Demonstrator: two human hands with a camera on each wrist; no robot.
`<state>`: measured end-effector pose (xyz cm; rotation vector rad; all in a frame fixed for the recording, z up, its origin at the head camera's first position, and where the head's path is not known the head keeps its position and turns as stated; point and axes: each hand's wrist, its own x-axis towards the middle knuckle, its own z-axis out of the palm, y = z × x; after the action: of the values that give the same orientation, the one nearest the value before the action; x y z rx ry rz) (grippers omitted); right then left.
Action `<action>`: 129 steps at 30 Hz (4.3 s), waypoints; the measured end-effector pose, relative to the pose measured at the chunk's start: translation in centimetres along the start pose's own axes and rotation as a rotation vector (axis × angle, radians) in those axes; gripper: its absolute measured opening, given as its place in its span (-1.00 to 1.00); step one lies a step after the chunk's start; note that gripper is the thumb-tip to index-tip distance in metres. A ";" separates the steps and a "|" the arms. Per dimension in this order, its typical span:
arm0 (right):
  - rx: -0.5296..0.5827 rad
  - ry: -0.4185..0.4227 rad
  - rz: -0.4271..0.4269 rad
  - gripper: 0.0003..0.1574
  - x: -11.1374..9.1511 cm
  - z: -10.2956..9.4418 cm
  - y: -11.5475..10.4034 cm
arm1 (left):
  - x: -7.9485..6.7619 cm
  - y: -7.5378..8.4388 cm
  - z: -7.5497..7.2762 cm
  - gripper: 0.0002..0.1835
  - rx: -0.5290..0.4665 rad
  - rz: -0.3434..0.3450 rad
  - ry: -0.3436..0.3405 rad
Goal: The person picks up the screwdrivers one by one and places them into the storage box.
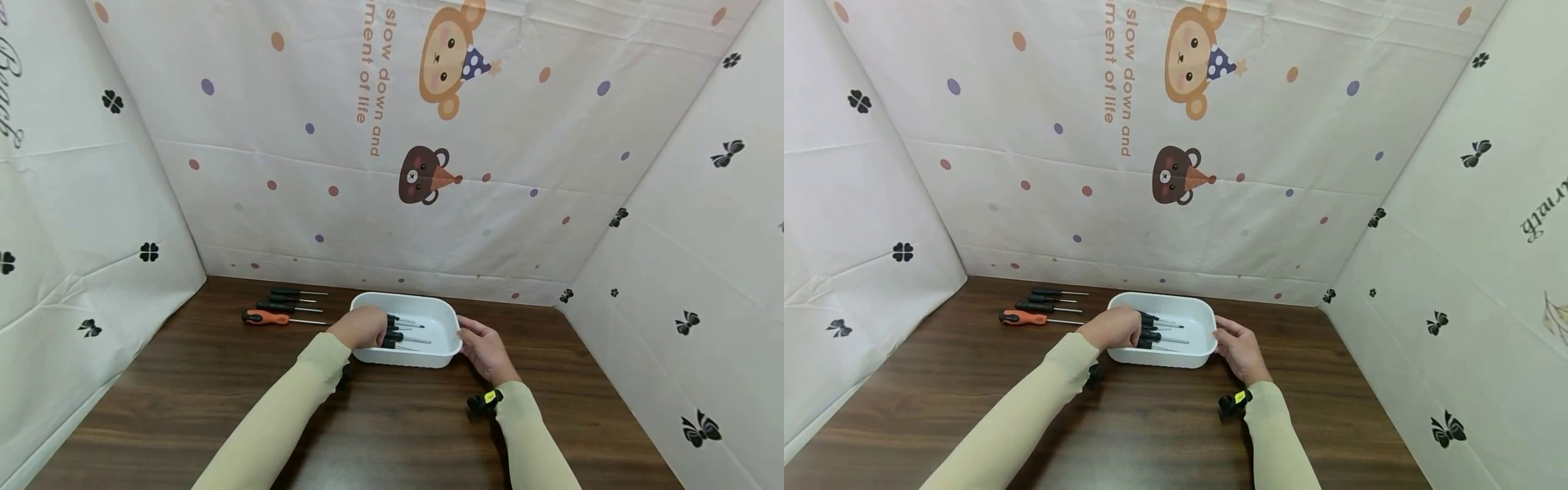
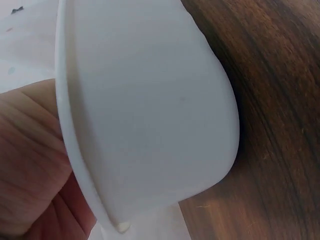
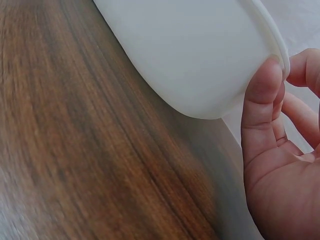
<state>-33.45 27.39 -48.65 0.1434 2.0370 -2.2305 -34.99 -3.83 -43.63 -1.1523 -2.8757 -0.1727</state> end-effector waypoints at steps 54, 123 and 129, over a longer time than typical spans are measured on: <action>0.003 -0.017 -0.027 -0.35 0.1 0.1 -0.1 | -7.4 -8.0 0.4 -0.65 -0.811 -0.114 0.333; 0.020 -0.014 -0.019 -0.35 0.1 0.0 0.2 | -17.5 -21.1 2.6 -0.64 -0.570 -0.481 0.252; 0.019 -0.017 -0.017 -0.34 0.1 0.0 0.2 | -17.8 -21.0 2.5 -0.64 -0.583 -0.515 0.252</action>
<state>-33.48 27.32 -48.85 0.1083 2.0169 -2.2536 -36.59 -30.81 -49.39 -0.3355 -2.8842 -1.1355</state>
